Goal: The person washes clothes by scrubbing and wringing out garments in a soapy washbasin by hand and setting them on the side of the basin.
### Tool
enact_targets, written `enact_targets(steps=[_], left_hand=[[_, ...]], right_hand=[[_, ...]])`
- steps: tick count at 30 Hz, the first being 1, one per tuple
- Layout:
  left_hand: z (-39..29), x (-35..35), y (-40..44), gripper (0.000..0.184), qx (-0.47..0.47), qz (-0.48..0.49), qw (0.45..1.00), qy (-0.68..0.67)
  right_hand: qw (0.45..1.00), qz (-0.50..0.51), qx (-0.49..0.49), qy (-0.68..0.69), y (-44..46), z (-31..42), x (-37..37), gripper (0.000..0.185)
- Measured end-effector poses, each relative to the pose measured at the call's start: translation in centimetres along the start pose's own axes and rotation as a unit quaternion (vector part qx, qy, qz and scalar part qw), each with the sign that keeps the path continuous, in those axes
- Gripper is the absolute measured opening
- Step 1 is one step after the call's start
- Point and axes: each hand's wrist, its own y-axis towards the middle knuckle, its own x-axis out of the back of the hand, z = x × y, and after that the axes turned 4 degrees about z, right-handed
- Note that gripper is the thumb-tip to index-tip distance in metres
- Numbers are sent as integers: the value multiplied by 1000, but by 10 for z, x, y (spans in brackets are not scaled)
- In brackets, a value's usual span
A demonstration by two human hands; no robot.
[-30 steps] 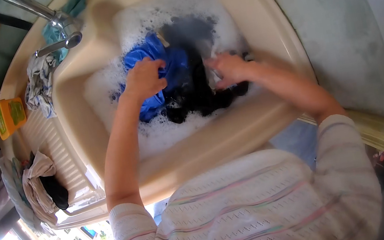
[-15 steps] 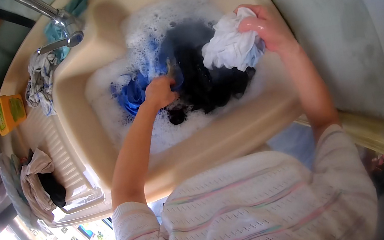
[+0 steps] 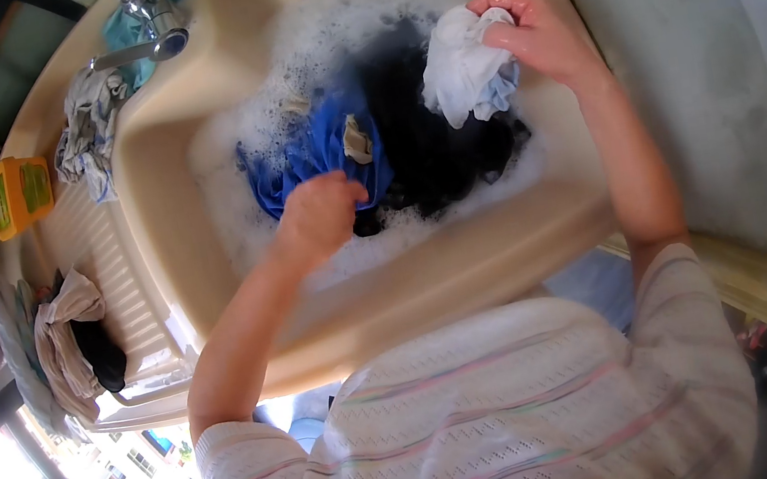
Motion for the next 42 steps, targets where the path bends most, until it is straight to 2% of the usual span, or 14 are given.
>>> enact_targets(steps=[2, 5, 8, 9, 15, 18, 21, 24, 26, 28, 31, 34, 37, 42], left_hand=[[8, 10, 22, 18, 27, -93, 995, -5], [12, 2, 64, 19, 107, -2, 991, 74], [32, -33, 87, 22, 136, 44, 983, 111], [31, -27, 81, 22, 128, 14, 989, 78], [85, 21, 28, 24, 158, -230, 928, -248], [96, 36, 32, 21, 298, -209, 896, -256], [112, -1, 65, 23, 191, -289, 933, -98], [101, -9, 76, 25, 221, -159, 956, -105], [97, 0, 70, 25, 229, -135, 938, -224], [87, 16, 59, 25, 231, -98, 910, -330], [63, 40, 42, 22, 94, -50, 753, -650], [62, 39, 32, 19, 8, -70, 669, -740], [82, 26, 20, 14, -32, -82, 609, -788], [102, -2, 21, 30, 123, -171, 554, -805]], right_hand=[[1000, -2, -9, 20, 10, -25, -5, 19], [993, 5, -108, -52, 27, -96, -26, 22], [924, 39, -17, -380, 10, -135, -66, 27], [914, 107, -120, -372, 7, -140, -74, 30], [931, 202, -78, -293, 8, -163, -71, 31], [917, 189, -100, -336, 12, -155, -74, 30], [899, 213, -95, -371, 14, -136, -72, 31], [909, 220, -122, -331, 20, -118, -64, 28], [947, 120, -77, -287, 29, -93, -66, 28], [976, 58, 7, -212, 39, -72, -77, 30], [987, 85, 130, -39, 59, -66, -115, 40], [973, 218, 26, 68, 67, -72, -142, 35], [975, 212, -41, 44, 65, -78, -137, 26], [962, 29, -174, 209, 68, -88, -128, 26]])
